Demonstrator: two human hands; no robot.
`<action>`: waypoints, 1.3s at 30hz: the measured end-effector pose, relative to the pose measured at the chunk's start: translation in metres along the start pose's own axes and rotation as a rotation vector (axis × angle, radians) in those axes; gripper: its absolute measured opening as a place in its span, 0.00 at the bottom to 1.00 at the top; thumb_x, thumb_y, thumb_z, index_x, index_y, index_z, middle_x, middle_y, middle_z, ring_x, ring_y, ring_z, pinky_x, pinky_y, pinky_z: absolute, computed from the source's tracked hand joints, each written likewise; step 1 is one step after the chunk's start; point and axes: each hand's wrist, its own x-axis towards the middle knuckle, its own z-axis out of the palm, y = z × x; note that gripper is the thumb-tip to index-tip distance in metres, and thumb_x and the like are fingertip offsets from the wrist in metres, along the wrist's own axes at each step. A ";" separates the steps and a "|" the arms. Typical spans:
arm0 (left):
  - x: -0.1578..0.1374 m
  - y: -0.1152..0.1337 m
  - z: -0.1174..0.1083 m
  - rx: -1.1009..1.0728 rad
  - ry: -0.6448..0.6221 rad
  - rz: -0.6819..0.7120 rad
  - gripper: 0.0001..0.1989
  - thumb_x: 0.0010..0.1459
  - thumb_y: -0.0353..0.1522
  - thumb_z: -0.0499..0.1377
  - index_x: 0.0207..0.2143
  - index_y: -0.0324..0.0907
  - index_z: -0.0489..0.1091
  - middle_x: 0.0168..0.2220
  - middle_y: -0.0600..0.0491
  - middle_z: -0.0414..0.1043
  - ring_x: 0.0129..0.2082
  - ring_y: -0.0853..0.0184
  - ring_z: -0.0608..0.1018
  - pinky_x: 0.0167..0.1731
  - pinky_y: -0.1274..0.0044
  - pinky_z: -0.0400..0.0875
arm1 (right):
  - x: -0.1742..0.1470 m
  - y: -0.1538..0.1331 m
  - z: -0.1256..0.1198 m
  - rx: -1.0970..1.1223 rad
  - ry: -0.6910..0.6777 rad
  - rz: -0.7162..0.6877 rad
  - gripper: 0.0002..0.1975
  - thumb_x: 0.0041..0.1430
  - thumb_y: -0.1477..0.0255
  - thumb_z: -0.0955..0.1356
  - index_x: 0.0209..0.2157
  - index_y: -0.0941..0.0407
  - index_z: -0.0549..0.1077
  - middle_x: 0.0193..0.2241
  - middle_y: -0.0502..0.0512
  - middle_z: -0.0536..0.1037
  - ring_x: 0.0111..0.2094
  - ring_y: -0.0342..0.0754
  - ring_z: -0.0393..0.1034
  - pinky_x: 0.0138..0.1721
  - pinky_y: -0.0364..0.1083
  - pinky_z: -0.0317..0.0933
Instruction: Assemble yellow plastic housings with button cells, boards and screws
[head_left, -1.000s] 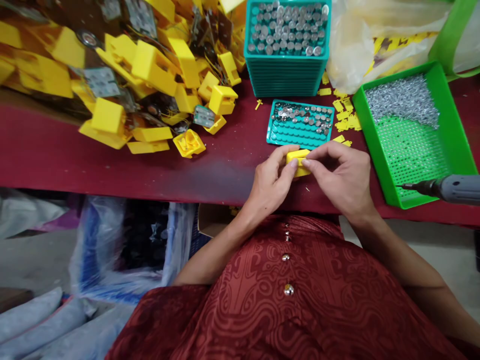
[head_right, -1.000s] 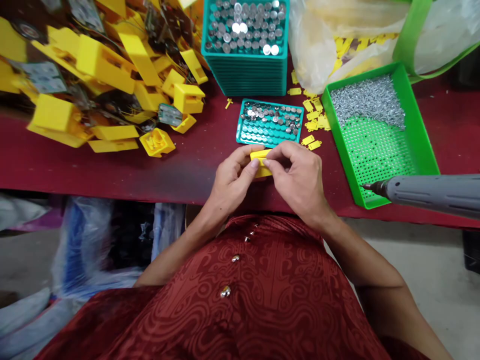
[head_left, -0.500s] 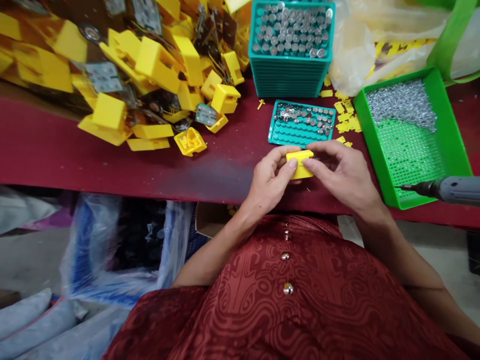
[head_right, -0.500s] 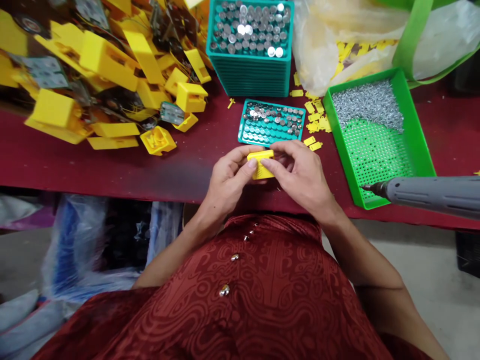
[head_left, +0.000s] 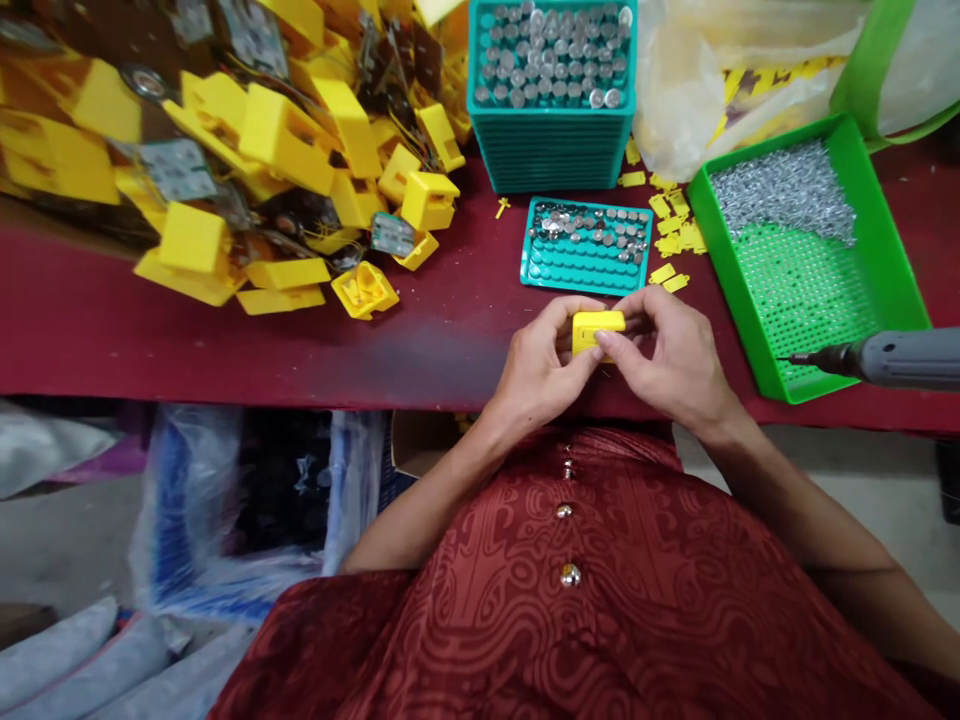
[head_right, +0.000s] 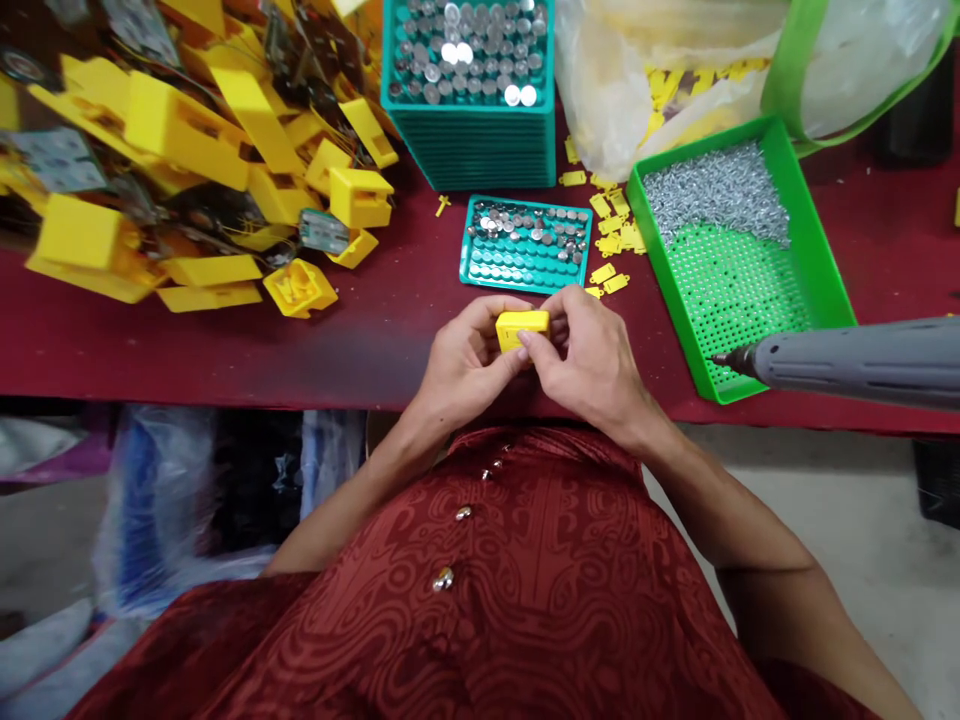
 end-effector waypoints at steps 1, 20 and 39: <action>0.001 0.001 0.001 0.004 -0.005 -0.002 0.20 0.57 0.38 0.70 0.50 0.43 0.74 0.44 0.51 0.84 0.41 0.66 0.85 0.40 0.77 0.79 | 0.000 0.002 -0.002 0.024 0.006 0.012 0.12 0.53 0.62 0.72 0.34 0.55 0.72 0.31 0.54 0.81 0.30 0.46 0.74 0.34 0.47 0.69; -0.006 0.010 -0.001 -0.167 -0.035 -0.209 0.20 0.65 0.45 0.67 0.51 0.42 0.74 0.47 0.47 0.84 0.42 0.64 0.87 0.34 0.77 0.83 | 0.001 0.015 -0.019 0.378 -0.200 0.099 0.22 0.60 0.50 0.75 0.36 0.57 0.79 0.33 0.54 0.81 0.32 0.42 0.72 0.37 0.44 0.72; -0.005 0.006 0.006 -0.085 -0.020 -0.165 0.21 0.59 0.42 0.72 0.49 0.41 0.73 0.45 0.48 0.84 0.42 0.65 0.85 0.42 0.75 0.82 | -0.002 0.017 -0.018 0.294 -0.179 0.190 0.22 0.52 0.55 0.79 0.38 0.58 0.79 0.34 0.55 0.81 0.34 0.44 0.74 0.36 0.46 0.74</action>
